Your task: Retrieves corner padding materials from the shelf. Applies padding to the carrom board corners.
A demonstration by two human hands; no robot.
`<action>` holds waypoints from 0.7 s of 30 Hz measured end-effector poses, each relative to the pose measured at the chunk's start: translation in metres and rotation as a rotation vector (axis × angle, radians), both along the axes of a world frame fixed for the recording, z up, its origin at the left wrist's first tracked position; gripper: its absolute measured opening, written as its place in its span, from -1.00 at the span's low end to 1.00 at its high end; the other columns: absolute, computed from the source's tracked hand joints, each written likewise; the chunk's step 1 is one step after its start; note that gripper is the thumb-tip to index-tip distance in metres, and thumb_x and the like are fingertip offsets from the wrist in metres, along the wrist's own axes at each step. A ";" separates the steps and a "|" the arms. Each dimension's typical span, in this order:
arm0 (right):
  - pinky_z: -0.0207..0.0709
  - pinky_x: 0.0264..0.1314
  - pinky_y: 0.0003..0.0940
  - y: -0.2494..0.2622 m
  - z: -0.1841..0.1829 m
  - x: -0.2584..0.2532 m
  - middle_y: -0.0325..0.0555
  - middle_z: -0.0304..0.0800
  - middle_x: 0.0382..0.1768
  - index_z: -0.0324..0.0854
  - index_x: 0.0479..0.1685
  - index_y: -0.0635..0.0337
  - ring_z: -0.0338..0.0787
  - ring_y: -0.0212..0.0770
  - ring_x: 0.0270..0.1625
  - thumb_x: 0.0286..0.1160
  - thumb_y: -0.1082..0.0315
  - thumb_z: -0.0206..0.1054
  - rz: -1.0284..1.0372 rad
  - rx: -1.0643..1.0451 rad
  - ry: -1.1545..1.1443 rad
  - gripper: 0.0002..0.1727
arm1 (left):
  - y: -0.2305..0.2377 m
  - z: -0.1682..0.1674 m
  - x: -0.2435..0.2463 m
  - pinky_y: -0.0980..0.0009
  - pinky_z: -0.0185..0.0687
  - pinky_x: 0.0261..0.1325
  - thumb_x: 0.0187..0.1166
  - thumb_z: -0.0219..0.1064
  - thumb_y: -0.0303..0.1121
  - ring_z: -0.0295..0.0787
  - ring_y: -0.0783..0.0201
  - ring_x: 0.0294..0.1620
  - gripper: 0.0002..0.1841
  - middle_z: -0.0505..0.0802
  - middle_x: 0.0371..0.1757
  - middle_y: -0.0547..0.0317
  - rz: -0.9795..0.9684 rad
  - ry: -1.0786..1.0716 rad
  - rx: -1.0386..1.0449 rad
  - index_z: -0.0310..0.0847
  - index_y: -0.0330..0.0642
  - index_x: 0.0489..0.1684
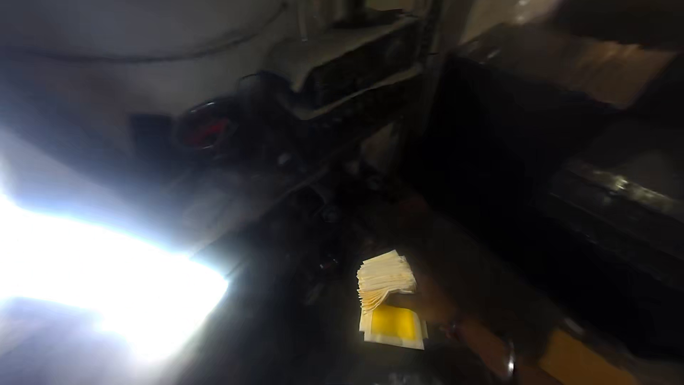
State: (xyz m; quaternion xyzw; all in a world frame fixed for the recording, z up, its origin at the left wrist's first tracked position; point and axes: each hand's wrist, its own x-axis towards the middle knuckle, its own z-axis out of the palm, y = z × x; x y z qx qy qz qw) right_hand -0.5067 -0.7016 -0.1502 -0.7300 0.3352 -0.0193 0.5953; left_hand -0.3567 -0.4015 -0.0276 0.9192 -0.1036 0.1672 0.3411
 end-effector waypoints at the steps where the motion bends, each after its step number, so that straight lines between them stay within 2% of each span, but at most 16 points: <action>1: 0.74 0.34 -0.20 -0.009 -0.010 -0.015 -0.16 0.88 0.11 0.51 0.48 0.12 0.86 -0.31 0.17 -0.15 0.02 0.80 -0.057 -0.004 0.029 -0.02 | -0.030 -0.048 0.011 0.28 0.74 0.19 0.65 0.32 -0.35 0.84 0.15 -0.02 -0.67 0.86 -0.09 -0.24 -0.169 -0.084 -0.030 0.70 -0.58 -0.02; 2: 0.72 0.36 -0.20 -0.016 -0.016 -0.029 -0.16 0.87 0.12 0.51 0.48 0.12 0.85 -0.31 0.18 -0.14 0.01 0.79 -0.107 -0.006 0.062 -0.02 | -0.064 -0.083 0.021 0.16 0.75 0.24 0.67 0.33 -0.27 0.86 0.06 0.05 -0.69 0.88 -0.07 -0.17 -0.332 -0.166 -0.013 0.78 -0.44 -0.06; 4: 0.70 0.37 -0.15 -0.025 -0.018 -0.052 -0.09 0.85 0.15 0.50 0.50 0.14 0.84 -0.24 0.21 -0.07 0.07 0.79 -0.222 0.037 0.116 -0.05 | -0.129 -0.115 0.031 -0.05 0.75 0.23 0.60 0.33 -0.32 0.85 -0.10 0.08 -0.76 0.88 -0.06 -0.13 -0.629 -0.154 0.025 0.83 -0.32 -0.08; 7: 0.73 0.34 -0.18 -0.026 -0.016 -0.080 -0.10 0.87 0.12 0.50 0.49 0.18 0.85 -0.25 0.19 -0.04 0.17 0.79 -0.416 0.043 0.099 -0.08 | -0.213 -0.140 0.064 -0.09 0.72 0.28 0.62 0.39 -0.40 0.84 -0.10 0.12 -0.81 0.88 0.01 -0.15 -0.805 0.005 0.035 0.84 -0.29 -0.01; 11: 0.80 0.22 -0.25 -0.028 -0.036 -0.116 -0.20 0.92 0.03 0.57 0.40 0.17 0.90 -0.34 0.09 -0.09 0.12 0.77 -0.591 -0.030 0.068 -0.13 | -0.331 -0.168 0.140 -0.18 0.66 0.36 0.72 0.31 -0.29 0.83 -0.18 0.19 -0.72 0.88 0.09 -0.22 -0.710 0.234 0.188 0.79 -0.28 0.15; 14: 0.74 0.32 -0.20 -0.038 -0.051 -0.149 -0.08 0.85 0.16 0.45 0.52 0.26 0.84 -0.29 0.20 -0.11 0.05 0.76 -0.623 -0.039 0.129 0.01 | -0.404 -0.200 0.196 -0.26 0.52 0.48 0.72 0.31 -0.25 0.74 -0.25 0.35 -0.68 0.83 0.24 -0.27 -0.589 0.455 0.224 0.73 -0.25 0.26; 16: 0.74 0.33 -0.24 -0.051 -0.058 -0.163 -0.01 0.83 0.18 0.42 0.51 0.38 0.84 -0.30 0.20 -0.07 0.13 0.77 -0.645 -0.034 0.087 0.00 | -0.440 -0.226 0.228 -0.26 0.45 0.54 0.73 0.29 -0.26 0.67 -0.26 0.43 -0.65 0.77 0.34 -0.30 -0.529 0.508 0.278 0.70 -0.26 0.32; 19: 0.77 0.24 -0.32 -0.073 -0.068 -0.174 -0.07 0.84 0.14 0.39 0.50 0.39 0.85 -0.35 0.15 -0.08 0.19 0.75 -0.789 0.086 -0.007 -0.01 | -0.458 -0.237 0.225 -0.34 0.45 0.51 0.68 0.28 -0.30 0.61 -0.36 0.48 -0.59 0.70 0.40 -0.43 -0.432 0.521 0.475 0.62 -0.32 0.41; 21: 0.86 0.08 -0.27 -0.098 -0.069 -0.170 -0.09 0.90 0.00 0.45 0.42 0.37 0.92 -0.28 0.00 -0.07 0.22 0.73 -0.956 0.154 -0.111 -0.10 | -0.467 -0.229 0.187 -0.38 0.47 0.47 0.73 0.25 -0.26 0.66 -0.38 0.40 -0.61 0.75 0.33 -0.42 -0.572 0.455 0.452 0.65 -0.33 0.36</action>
